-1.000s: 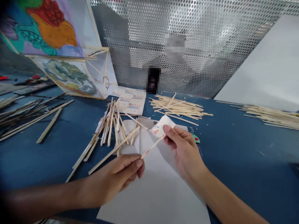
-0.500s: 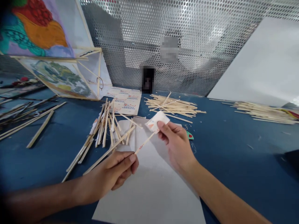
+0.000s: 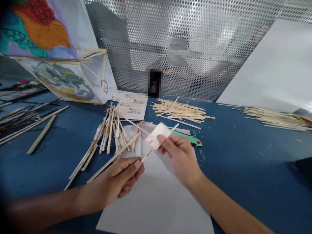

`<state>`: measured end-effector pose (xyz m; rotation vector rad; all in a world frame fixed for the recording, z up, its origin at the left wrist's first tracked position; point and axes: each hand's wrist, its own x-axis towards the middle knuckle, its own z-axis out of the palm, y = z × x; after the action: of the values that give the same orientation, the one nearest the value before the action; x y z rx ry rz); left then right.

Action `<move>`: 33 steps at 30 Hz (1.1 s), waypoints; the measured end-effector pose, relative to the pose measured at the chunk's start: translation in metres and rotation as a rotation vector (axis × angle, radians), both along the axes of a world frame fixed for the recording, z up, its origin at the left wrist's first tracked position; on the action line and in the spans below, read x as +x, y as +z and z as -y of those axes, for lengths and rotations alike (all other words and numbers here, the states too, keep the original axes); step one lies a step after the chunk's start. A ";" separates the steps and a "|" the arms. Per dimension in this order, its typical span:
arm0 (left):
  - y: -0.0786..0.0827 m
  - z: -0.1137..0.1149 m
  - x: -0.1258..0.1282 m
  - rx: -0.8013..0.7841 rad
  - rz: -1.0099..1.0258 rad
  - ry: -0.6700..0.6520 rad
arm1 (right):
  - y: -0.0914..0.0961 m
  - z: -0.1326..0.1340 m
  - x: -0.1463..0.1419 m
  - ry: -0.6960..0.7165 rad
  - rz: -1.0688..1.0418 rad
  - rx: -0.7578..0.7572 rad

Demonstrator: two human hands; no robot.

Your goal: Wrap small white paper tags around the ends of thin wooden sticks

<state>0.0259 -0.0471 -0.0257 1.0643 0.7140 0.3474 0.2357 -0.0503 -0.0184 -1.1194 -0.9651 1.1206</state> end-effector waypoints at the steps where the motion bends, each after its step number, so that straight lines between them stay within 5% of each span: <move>1: 0.000 0.000 0.000 -0.001 0.014 0.007 | -0.002 0.002 -0.004 0.070 0.033 -0.007; 9: 0.006 -0.005 0.004 -0.037 0.044 0.025 | 0.002 -0.004 -0.005 0.054 -0.061 -0.030; 14: 0.004 -0.001 0.004 -0.045 0.003 0.045 | 0.005 -0.009 0.005 -0.177 -0.181 0.032; 19: 0.001 0.000 0.004 -0.036 0.007 0.067 | -0.005 -0.001 -0.010 0.157 -0.080 -0.113; 24: -0.001 -0.001 0.005 -0.005 0.020 0.065 | -0.002 -0.006 -0.006 -0.101 -0.209 -0.016; 28: -0.003 0.000 0.004 0.006 0.015 0.070 | -0.001 -0.004 -0.006 0.172 -0.138 -0.101; 31: -0.004 0.000 0.003 0.005 0.009 0.068 | 0.001 -0.005 -0.007 0.006 -0.203 -0.048; 33: -0.004 0.000 0.002 0.018 -0.002 0.059 | 0.002 -0.006 -0.006 0.035 -0.195 -0.047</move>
<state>0.0280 -0.0469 -0.0293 1.0618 0.7462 0.4040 0.2298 -0.0443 -0.0161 -1.0132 -0.8115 1.2618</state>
